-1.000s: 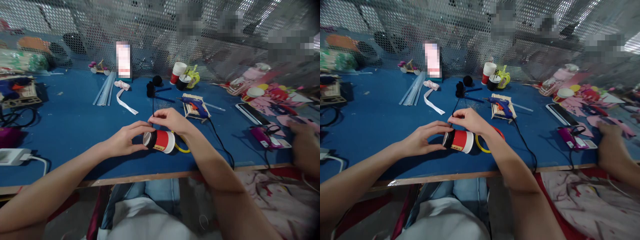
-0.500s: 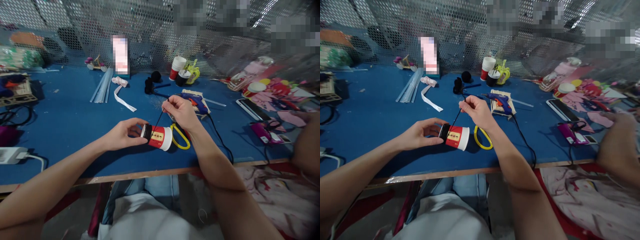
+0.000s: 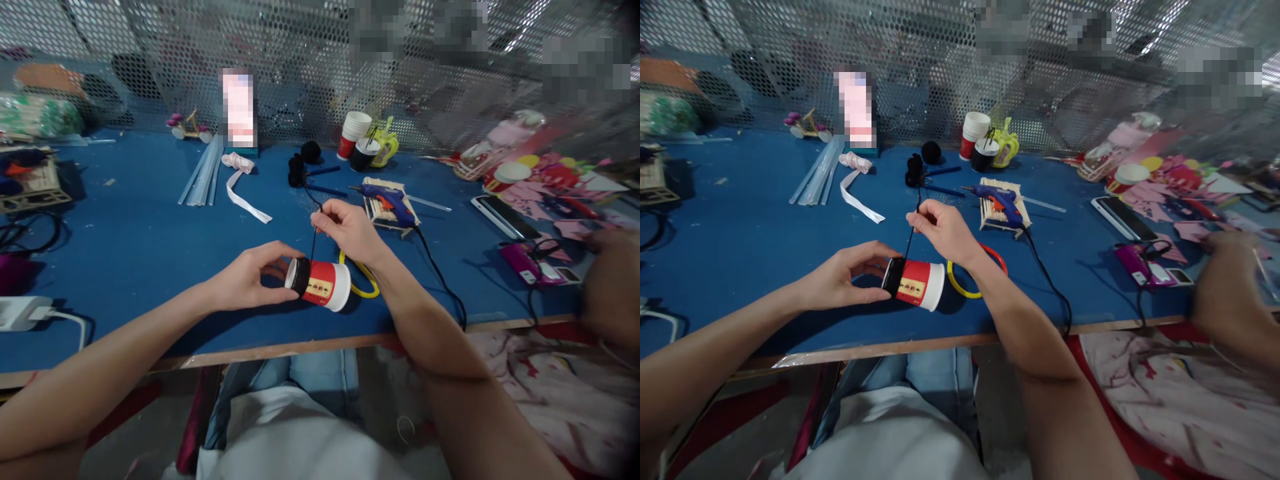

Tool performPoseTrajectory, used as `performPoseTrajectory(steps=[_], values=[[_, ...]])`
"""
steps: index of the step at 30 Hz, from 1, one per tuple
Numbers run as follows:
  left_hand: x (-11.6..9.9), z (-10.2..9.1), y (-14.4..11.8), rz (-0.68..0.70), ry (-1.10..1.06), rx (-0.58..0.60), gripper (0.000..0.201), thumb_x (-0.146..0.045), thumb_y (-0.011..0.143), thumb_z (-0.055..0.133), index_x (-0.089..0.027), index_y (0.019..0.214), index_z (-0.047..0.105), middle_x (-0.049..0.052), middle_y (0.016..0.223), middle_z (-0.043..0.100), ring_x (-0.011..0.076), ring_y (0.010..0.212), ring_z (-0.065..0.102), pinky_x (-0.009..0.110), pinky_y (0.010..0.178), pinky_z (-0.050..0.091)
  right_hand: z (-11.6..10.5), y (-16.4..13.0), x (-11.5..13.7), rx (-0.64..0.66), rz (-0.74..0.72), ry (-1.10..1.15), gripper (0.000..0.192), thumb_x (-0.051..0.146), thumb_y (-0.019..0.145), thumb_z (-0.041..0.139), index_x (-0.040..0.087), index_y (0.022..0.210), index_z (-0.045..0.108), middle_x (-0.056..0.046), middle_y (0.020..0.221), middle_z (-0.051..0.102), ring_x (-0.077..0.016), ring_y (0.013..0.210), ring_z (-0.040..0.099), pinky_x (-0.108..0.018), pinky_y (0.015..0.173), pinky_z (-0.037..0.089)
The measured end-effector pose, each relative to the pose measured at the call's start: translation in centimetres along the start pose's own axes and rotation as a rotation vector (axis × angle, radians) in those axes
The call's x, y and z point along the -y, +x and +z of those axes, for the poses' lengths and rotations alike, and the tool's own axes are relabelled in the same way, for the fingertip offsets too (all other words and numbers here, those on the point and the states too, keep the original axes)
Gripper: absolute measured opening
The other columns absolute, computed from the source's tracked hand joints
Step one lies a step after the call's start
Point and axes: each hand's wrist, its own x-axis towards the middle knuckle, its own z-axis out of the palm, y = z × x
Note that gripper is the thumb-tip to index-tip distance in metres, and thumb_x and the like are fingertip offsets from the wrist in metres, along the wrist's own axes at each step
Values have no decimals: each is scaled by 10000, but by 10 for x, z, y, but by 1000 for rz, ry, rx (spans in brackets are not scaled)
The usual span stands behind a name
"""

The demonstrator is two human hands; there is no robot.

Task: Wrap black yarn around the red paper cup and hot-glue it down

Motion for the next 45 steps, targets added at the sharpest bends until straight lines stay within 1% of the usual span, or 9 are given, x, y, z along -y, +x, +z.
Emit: performPoseTrajectory(steps=[13,17,21,25,29,32,35,40,45], values=[[2,-3,0,246,225,-26,508,-218,746,668,-173,1212,469,112,1190,513,196,1101,521,295,888,506,4,0,-3,229,92,13,267,383,796,547,170,654,473,14,611,556,-94,576,483,-236,563,370],[1,-5,0,299,336,-15,481,-213,767,643,-175,1214,471,120,1190,518,206,1129,505,337,949,459,4,0,-3,318,104,-26,250,374,805,523,166,672,486,19,614,552,-89,571,469,-235,565,357],[1,-4,0,307,440,-27,424,-182,794,593,-200,1202,480,132,1230,462,227,1164,471,381,964,441,3,0,-2,382,110,-79,256,388,824,484,174,685,463,16,634,530,-97,583,450,-240,552,333],[3,-4,1,296,505,-23,405,-143,813,554,-219,1201,465,123,1220,453,218,1160,470,365,943,456,2,-1,-2,451,124,-78,233,388,854,439,184,740,432,-12,737,554,-124,680,495,-257,602,356],[6,-4,2,287,551,-43,408,-126,833,515,-239,1219,446,108,1255,450,216,1157,482,366,939,464,3,-2,-3,432,81,-176,253,395,879,386,196,722,387,16,688,471,-111,630,425,-257,590,327],[8,-3,2,201,484,-65,477,-113,830,512,-236,1274,387,104,1280,430,193,1106,520,324,890,500,6,-1,-3,383,85,-253,258,385,888,361,200,708,364,29,654,417,-108,607,383,-259,583,305],[9,-3,2,133,359,-73,493,-125,805,556,-225,1263,402,96,1242,433,157,979,572,290,833,526,8,-2,-3,367,93,-264,265,391,894,349,200,712,361,27,659,413,-110,614,383,-261,589,302],[10,-3,1,68,128,-60,596,-285,701,714,-222,1222,432,97,1187,468,198,993,566,348,857,517,11,-4,-3,363,121,-289,255,392,897,349,201,730,368,25,656,437,-114,607,408,-262,585,301],[8,0,0,-68,-33,-73,326,-315,832,567,-193,1114,456,79,1072,534,152,885,586,298,767,526,15,-10,4,319,102,-345,232,376,898,351,206,743,370,10,674,486,-123,620,442,-267,586,292]])
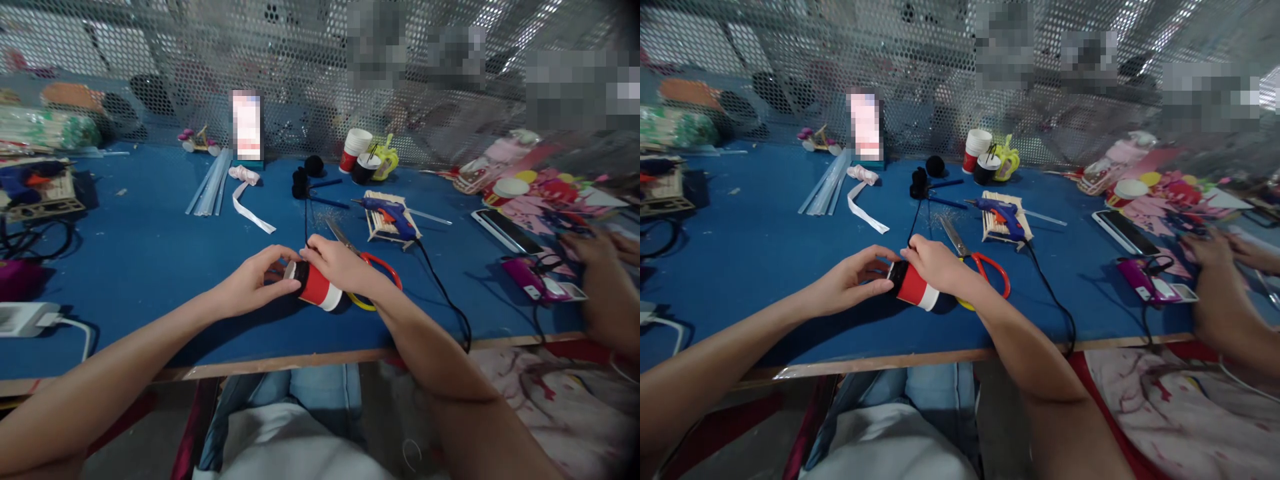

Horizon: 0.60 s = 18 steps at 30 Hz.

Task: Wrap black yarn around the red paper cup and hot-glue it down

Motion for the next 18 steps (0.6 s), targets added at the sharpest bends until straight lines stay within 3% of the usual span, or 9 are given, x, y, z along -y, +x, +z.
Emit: performPoseTrajectory(steps=[9,18], values=[[-4,1,1,88,53,-31,354,-245,804,599,-189,1127,463,88,1125,472,189,1026,514,330,820,522,-3,-1,8,-186,-88,38,221,336,877,417,207,705,368,22,653,461,-113,613,420,-263,587,292],[-4,2,1,205,179,-17,396,-243,820,577,-205,1183,423,96,1160,437,198,1065,487,329,848,523,-6,-2,8,-241,-138,96,225,341,870,448,198,700,413,22,660,462,-107,623,419,-253,596,315]])
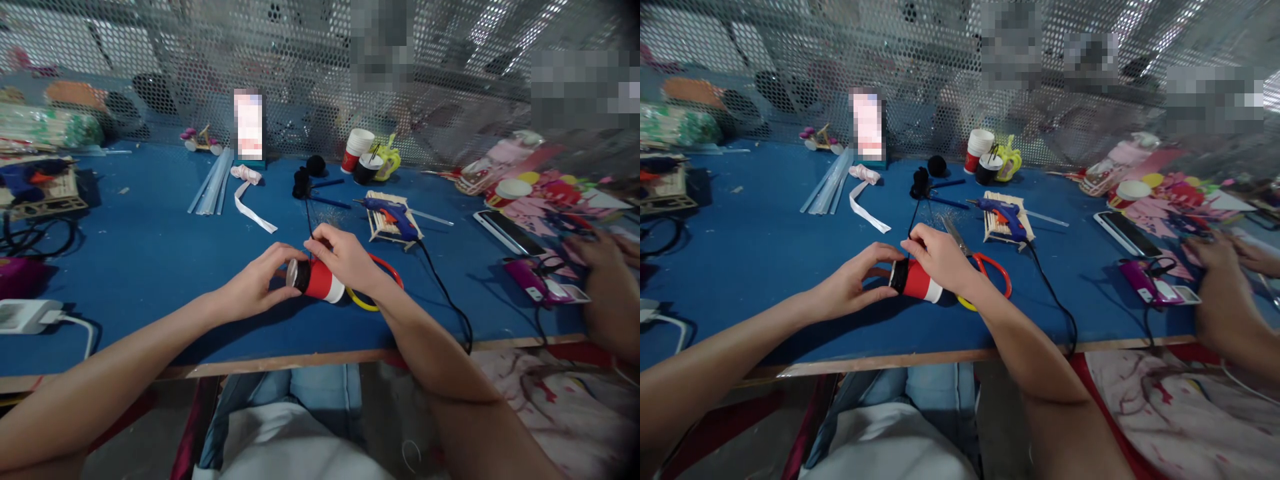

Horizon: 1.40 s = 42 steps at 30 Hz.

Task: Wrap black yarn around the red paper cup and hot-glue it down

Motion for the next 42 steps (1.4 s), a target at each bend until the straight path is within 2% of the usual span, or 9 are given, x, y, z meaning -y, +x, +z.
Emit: performPoseTrajectory(steps=[13,16,19,22,27,30,37,40,42], values=[[-2,0,0,48,209,62,411,-290,836,554,-199,1220,441,122,1197,440,232,1125,483,396,959,462,-3,12,-12,66,148,94,348,468,819,495,160,675,567,18,547,514,-89,502,460,-238,505,346],[-1,-1,0,48,215,50,407,-290,827,568,-185,1200,445,127,1176,455,232,1097,498,402,936,480,-26,11,-11,-75,254,72,384,496,829,460,164,652,540,27,475,474,-88,411,453,-242,458,357],[1,-3,0,46,222,36,403,-281,825,569,-189,1197,444,130,1179,451,233,1080,511,408,910,499,-64,10,-21,-362,286,-21,331,469,831,460,174,710,550,5,530,513,-107,431,482,-260,464,383],[4,-4,-1,47,242,13,406,-280,820,573,-196,1196,443,126,1187,449,238,1090,513,417,911,501,-99,9,-49,-532,340,-378,199,352,788,530,165,755,590,-66,676,601,-178,633,578,-320,605,427],[8,-6,0,47,263,4,405,-258,823,569,-188,1199,435,125,1202,461,233,1101,512,424,927,487,-112,6,-93,-115,657,-696,186,307,690,616,126,730,626,-142,729,619,-264,724,588,-369,634,423],[9,-7,1,54,275,0,408,-243,819,576,-183,1197,435,123,1199,465,226,1104,510,412,919,491,-103,5,-101,-61,748,-731,255,293,704,602,76,831,646,-181,805,624,-288,802,591,-370,668,441],[10,-8,1,80,266,-10,409,-237,812,587,-181,1190,441,124,1195,482,221,1116,511,397,935,483,-95,-4,-107,-291,710,-610,355,201,735,522,32,1040,586,-201,1006,622,-284,931,586,-362,767,448],[10,-9,1,85,273,-11,409,-237,811,588,-176,1189,444,127,1198,488,222,1128,510,391,939,482,-96,-10,-95,-487,684,-345,451,191,668,587,56,1096,542,-153,963,639,-230,810,609,-329,686,468],[10,-11,2,87,283,-14,399,-225,809,587,-178,1182,452,130,1205,494,228,1130,514,397,937,483,-95,-15,-82,-478,618,-129,411,191,639,615,99,1036,564,-86,866,648,-175,683,596,-288,599,463]])
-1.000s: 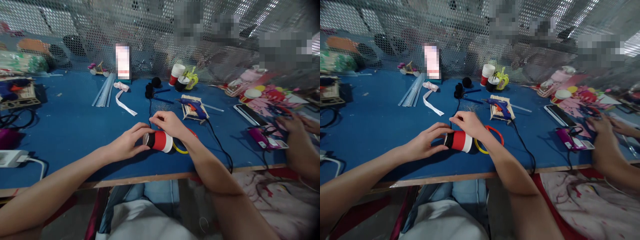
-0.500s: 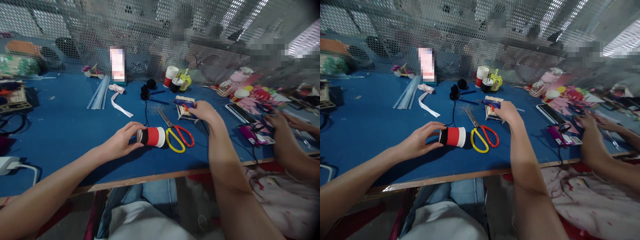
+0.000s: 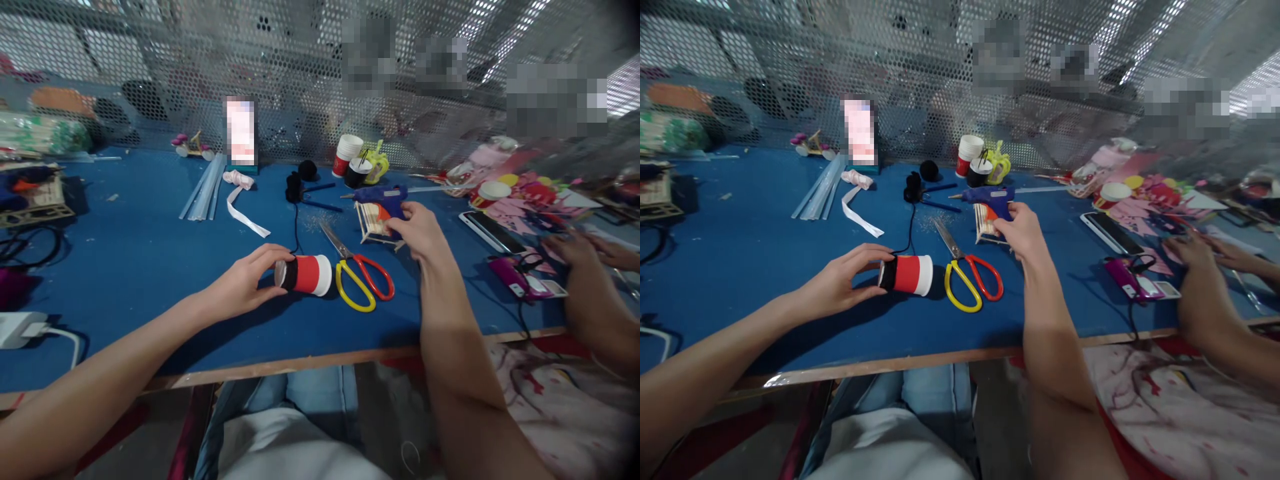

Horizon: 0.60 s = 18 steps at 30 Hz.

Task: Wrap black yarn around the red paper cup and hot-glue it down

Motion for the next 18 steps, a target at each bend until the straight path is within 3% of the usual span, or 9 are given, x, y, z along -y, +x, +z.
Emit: performPoseTrajectory(steps=[4,6,8,11,13,18], values=[[1,-5,1,-14,3,-4,393,-175,799,584,-189,1173,463,125,1229,497,238,1141,512,402,920,495,-5,-21,15,229,-143,194,217,334,682,640,151,792,601,-1,625,594,-135,574,541,-262,544,436],[1,-7,2,-19,7,-5,389,-153,799,574,-192,1170,466,119,1234,495,229,1143,509,389,921,495,-3,-32,21,309,-200,187,242,396,702,633,157,697,597,-4,593,586,-135,581,543,-263,555,440],[1,-8,3,-14,16,-8,378,-146,802,566,-189,1164,470,118,1236,491,217,1138,510,377,932,489,1,-43,28,386,-237,196,264,418,713,628,154,701,613,-14,620,605,-131,574,549,-264,550,452],[2,-8,3,-2,14,-14,367,-167,806,566,-179,1160,471,125,1231,488,211,1132,511,368,940,484,6,-59,41,521,-257,241,280,406,753,595,152,858,643,-6,626,610,-115,518,544,-255,508,462],[4,-8,4,-5,7,-26,369,-180,801,573,-175,1157,474,130,1225,487,216,1130,513,365,931,490,8,-67,47,559,-272,199,264,395,771,578,153,851,646,7,572,591,-108,478,531,-246,484,452],[8,-5,3,-38,-21,-60,376,-190,794,583,-170,1155,481,131,1207,486,219,1127,514,346,894,513,7,-77,51,485,-455,-31,266,349,774,572,176,574,544,2,537,581,-121,500,539,-254,527,444]])
